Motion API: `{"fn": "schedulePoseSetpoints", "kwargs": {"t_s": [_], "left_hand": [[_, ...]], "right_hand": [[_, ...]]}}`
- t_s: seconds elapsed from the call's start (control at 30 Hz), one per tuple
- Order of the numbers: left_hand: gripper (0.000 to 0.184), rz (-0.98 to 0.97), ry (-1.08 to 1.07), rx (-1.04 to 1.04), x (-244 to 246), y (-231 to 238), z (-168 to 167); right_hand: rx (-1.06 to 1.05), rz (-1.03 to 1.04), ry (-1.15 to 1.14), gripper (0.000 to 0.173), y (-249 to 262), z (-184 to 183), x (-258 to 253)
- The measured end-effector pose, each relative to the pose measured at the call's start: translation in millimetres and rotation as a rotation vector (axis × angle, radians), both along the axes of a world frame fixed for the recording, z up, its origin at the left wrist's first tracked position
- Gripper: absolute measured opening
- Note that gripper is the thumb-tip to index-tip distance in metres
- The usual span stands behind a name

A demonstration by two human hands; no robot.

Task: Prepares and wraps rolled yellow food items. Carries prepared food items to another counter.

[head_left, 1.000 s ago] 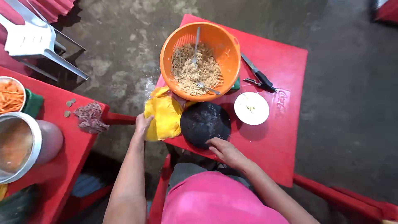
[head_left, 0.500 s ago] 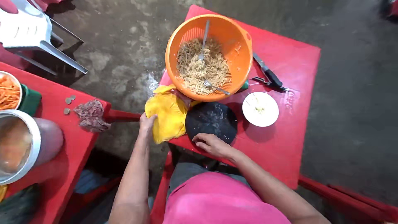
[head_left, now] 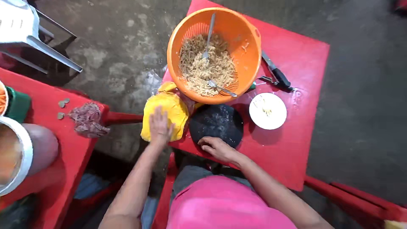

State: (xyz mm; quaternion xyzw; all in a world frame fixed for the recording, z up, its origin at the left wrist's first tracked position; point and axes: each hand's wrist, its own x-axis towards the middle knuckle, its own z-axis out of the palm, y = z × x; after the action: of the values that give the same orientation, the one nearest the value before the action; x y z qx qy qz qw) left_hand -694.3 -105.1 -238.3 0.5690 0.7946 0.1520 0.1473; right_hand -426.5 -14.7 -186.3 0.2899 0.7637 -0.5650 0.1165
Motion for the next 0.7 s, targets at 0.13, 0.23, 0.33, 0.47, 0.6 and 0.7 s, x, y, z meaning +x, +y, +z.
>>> {"fn": "schedulePoseSetpoints", "kwargs": {"t_s": [0.13, 0.23, 0.33, 0.47, 0.6, 0.7], "left_hand": [[0.072, -0.111, -0.096, -0.031, 48, -17, -27], [0.04, -0.023, -0.135, 0.071, 44, -13, -31], [0.028, 0.067, -0.323, 0.117, 28, -9, -21], [0.027, 0.421, -0.739, 0.131, 10, -3, 10], [0.021, 0.599, -1.065, 0.352, -4, -7, 27], [0.021, 0.536, -1.131, 0.419, 7, -13, 47]], "right_hand": [[-0.01, -0.035, -0.013, 0.033, 2, 0, 1], [-0.016, -0.047, -0.014, 0.033, 3, -3, 3], [-0.048, -0.044, 0.01, 0.032, 3, -4, 0], [-0.154, -0.08, 0.052, 0.033, 8, -3, -10], [-0.331, -0.314, 0.185, 0.032, 13, -5, -34], [-0.561, -0.487, 0.305, 0.05, 9, -3, -52]]}}
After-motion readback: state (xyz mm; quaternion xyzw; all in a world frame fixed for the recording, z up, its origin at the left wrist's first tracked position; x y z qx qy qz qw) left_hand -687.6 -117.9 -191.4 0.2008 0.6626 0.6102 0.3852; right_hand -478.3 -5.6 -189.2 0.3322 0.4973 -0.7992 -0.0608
